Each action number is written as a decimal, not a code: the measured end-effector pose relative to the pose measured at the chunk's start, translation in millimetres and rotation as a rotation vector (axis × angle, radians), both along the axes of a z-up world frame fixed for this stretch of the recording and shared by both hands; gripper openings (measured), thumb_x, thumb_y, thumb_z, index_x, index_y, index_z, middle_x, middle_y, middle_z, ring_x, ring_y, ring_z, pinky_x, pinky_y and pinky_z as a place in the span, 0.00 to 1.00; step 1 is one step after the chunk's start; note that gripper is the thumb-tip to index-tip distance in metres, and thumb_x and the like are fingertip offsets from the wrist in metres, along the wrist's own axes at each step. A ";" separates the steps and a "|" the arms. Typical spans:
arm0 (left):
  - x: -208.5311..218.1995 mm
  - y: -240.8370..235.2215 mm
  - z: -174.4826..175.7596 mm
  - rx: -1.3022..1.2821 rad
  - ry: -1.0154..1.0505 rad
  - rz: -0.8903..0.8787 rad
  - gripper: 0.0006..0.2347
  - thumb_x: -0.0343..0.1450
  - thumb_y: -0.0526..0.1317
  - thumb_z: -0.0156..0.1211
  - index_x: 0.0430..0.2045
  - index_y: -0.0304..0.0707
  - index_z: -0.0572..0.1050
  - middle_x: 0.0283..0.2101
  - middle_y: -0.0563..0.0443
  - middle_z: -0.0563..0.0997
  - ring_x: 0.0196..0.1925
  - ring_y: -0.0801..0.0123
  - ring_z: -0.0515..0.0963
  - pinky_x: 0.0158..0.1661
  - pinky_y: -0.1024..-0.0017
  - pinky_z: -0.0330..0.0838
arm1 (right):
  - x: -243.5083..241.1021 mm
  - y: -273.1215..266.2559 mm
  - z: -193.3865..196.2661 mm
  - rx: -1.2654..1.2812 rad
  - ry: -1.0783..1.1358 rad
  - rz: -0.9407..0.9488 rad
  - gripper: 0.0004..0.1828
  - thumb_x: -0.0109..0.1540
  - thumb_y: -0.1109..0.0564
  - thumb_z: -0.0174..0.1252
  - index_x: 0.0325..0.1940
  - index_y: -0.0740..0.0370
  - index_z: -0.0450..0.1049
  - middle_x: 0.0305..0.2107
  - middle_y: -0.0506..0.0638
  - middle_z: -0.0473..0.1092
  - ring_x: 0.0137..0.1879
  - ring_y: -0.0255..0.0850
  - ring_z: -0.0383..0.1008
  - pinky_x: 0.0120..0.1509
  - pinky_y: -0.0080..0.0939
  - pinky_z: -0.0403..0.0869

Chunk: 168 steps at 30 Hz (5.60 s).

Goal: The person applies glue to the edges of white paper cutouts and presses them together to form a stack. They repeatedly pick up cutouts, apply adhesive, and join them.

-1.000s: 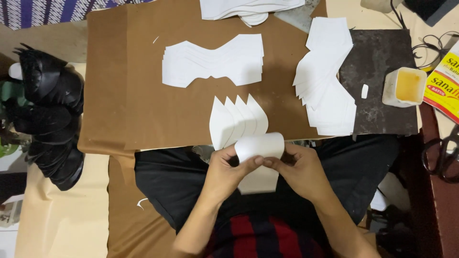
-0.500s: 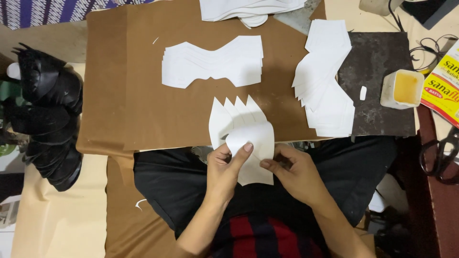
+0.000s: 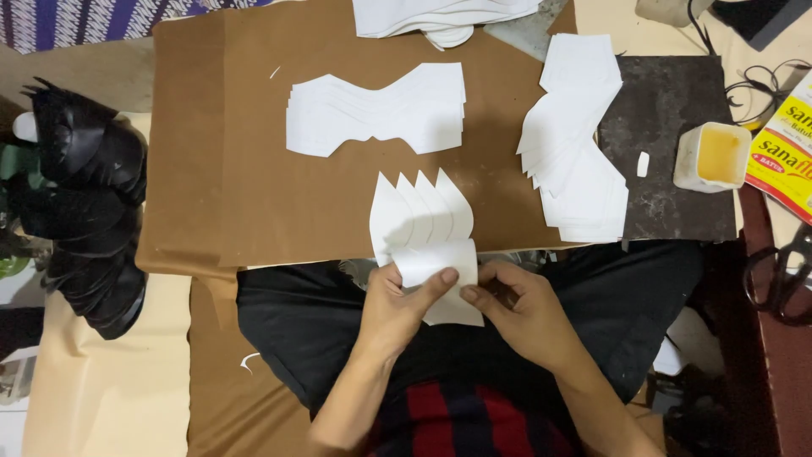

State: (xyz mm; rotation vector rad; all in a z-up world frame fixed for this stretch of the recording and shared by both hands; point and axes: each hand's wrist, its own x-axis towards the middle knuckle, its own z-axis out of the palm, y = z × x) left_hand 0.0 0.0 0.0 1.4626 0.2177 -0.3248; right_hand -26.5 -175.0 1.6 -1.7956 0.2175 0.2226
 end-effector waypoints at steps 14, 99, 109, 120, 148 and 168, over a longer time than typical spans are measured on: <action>4.7 2.2 12.0 -0.060 -0.041 -0.008 0.11 0.63 0.36 0.75 0.32 0.24 0.84 0.29 0.44 0.85 0.37 0.70 0.75 0.42 0.68 0.75 | -2.8 -3.4 6.8 0.022 -0.063 0.066 0.07 0.57 0.59 0.70 0.33 0.65 0.79 0.20 0.54 0.76 0.28 0.39 0.71 0.33 0.41 0.74; 45.2 17.2 -71.8 -0.889 0.363 0.280 0.14 0.72 0.36 0.58 0.52 0.40 0.74 0.58 0.40 0.80 0.59 0.53 0.79 0.63 0.56 0.70 | 39.1 -38.6 -32.4 0.847 0.121 -0.495 0.23 0.66 0.55 0.55 0.66 0.50 0.69 0.56 0.43 0.75 0.54 0.38 0.77 0.39 0.34 0.77; 133.4 35.5 -113.6 -0.772 0.463 0.372 0.05 0.69 0.33 0.66 0.32 0.38 0.75 0.41 0.47 0.85 0.53 0.57 0.84 0.62 0.56 0.72 | 129.6 -43.6 -28.4 0.830 0.262 -0.405 0.11 0.67 0.56 0.56 0.52 0.57 0.79 0.38 0.48 0.79 0.43 0.42 0.79 0.62 0.45 0.73; 316.5 13.0 -37.9 -0.696 0.171 0.283 0.24 0.76 0.36 0.59 0.61 0.23 0.55 0.61 0.28 0.67 0.67 0.41 0.71 0.64 0.53 0.70 | 316.8 -44.9 6.0 0.358 -0.060 -0.441 0.18 0.67 0.53 0.62 0.57 0.64 0.70 0.38 0.54 0.71 0.44 0.47 0.82 0.52 0.46 0.87; 31.0 1.9 -108.5 0.996 -0.664 -0.108 0.11 0.70 0.37 0.66 0.46 0.42 0.80 0.53 0.46 0.79 0.60 0.54 0.74 0.50 0.62 0.64 | 87.4 8.9 -102.8 -0.575 0.129 -0.005 0.33 0.59 0.55 0.68 0.63 0.69 0.65 0.49 0.62 0.67 0.58 0.56 0.75 0.58 0.53 0.79; 55.7 9.0 -103.0 0.609 -0.329 0.074 0.09 0.71 0.30 0.61 0.42 0.41 0.81 0.42 0.48 0.77 0.48 0.53 0.82 0.49 0.60 0.72 | 68.9 11.2 -41.3 -0.366 -0.315 -0.467 0.19 0.66 0.66 0.55 0.61 0.70 0.62 0.47 0.71 0.72 0.57 0.66 0.74 0.55 0.65 0.75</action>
